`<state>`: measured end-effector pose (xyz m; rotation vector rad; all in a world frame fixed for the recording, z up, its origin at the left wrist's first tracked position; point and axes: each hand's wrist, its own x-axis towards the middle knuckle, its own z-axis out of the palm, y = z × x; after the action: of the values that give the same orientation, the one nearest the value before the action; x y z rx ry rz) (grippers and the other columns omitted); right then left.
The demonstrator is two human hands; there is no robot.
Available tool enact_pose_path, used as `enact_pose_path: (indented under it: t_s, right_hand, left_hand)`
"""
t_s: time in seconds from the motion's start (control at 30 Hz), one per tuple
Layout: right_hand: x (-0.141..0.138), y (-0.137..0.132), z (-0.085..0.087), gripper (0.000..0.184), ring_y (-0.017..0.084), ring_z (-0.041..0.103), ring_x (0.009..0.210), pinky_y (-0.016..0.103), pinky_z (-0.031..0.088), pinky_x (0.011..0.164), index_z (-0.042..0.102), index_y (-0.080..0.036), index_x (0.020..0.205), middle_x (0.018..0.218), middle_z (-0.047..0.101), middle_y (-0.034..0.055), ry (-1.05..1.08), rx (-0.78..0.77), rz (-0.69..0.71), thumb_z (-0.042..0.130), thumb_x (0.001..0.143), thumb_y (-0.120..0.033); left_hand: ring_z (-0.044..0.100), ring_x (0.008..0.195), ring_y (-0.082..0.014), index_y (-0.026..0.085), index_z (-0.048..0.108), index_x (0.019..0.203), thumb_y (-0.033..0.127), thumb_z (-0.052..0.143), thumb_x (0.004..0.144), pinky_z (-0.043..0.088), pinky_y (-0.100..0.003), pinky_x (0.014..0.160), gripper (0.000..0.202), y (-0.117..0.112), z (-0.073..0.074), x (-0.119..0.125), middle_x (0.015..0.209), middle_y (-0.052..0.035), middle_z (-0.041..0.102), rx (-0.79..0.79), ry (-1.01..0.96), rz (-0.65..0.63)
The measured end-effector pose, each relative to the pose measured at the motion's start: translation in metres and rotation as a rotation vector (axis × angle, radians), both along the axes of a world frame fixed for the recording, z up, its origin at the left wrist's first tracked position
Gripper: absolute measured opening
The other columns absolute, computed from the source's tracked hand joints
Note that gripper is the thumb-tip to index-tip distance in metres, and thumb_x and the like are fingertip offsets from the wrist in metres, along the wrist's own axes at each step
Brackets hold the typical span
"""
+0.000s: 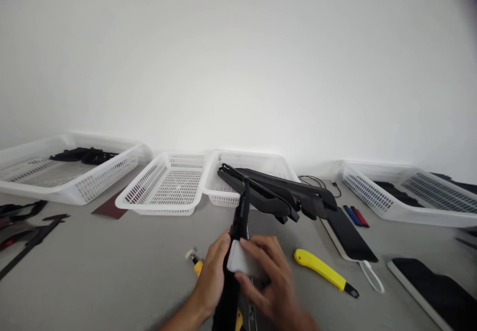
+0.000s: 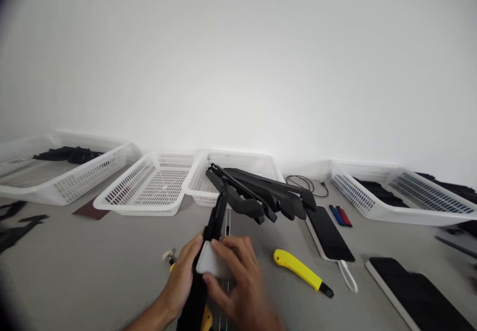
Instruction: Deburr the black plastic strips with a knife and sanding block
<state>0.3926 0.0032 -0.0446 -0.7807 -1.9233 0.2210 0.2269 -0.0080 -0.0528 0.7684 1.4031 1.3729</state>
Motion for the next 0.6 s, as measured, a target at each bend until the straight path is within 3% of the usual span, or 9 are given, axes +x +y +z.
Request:
enact_pose_path:
  t_s: [0.07, 0.2, 0.33, 0.47, 0.6]
  right_hand:
    - [-0.001, 0.000, 0.001, 0.045, 0.026, 0.069, 0.098, 0.040, 0.062, 0.081, 0.067, -0.026, 0.139, 0.113, 0.070, 0.0091, 0.002, -0.007, 0.066, 0.073, 0.094, -0.025]
    - [0.001, 0.000, 0.001, 0.044, 0.027, 0.070, 0.101, 0.042, 0.062, 0.085, 0.068, -0.025, 0.138, 0.116, 0.071, 0.0099, 0.000, -0.017, -0.023, 0.074, 0.095, -0.022]
    - [0.004, 0.001, 0.002, 0.043, 0.026, 0.069, 0.101, 0.040, 0.063, 0.084, 0.068, -0.023, 0.134, 0.114, 0.070, 0.0098, -0.018, -0.034, 0.061, 0.075, 0.092, -0.024]
    - [0.004, 0.001, 0.005, 0.043, 0.026, 0.069, 0.101, 0.040, 0.062, 0.087, 0.068, -0.024, 0.134, 0.115, 0.070, 0.0095, -0.002, -0.061, 0.034, 0.073, 0.092, -0.020]
    - [0.001, -0.006, 0.008, 0.050, 0.026, 0.071, 0.098, 0.038, 0.062, 0.082, 0.067, -0.025, 0.131, 0.112, 0.070, 0.0080, -0.010, -0.112, 0.222, 0.078, 0.083, -0.023]
  left_hand:
    - [0.060, 0.145, -0.0345, 0.025, 0.082, 0.116, 0.055, 0.073, 0.092, 0.039, -0.049, 0.128, 0.040, 0.001, 0.002, -0.001, 0.139, -0.0102, 0.078, 0.020, -0.011, 0.037]
    - [0.058, 0.147, -0.0340, 0.024, 0.083, 0.114, 0.054, 0.072, 0.091, 0.036, -0.050, 0.130, 0.040, 0.003, 0.005, -0.002, 0.142, -0.0103, 0.076, 0.045, -0.059, 0.009]
    - [0.057, 0.148, -0.0353, 0.021, 0.084, 0.109, 0.056, 0.075, 0.085, 0.033, -0.050, 0.131, 0.043, 0.005, 0.007, -0.005, 0.142, -0.0109, 0.077, 0.054, -0.085, 0.014]
    - [0.055, 0.149, -0.0365, 0.020, 0.085, 0.105, 0.059, 0.077, 0.082, 0.031, -0.049, 0.131, 0.045, 0.007, 0.012, -0.007, 0.139, -0.0111, 0.078, 0.064, -0.097, -0.001]
    - [0.059, 0.144, -0.0353, 0.020, 0.086, 0.102, 0.060, 0.072, 0.086, 0.030, -0.049, 0.131, 0.046, 0.012, 0.015, -0.009, 0.134, -0.0106, 0.080, 0.088, -0.087, -0.004]
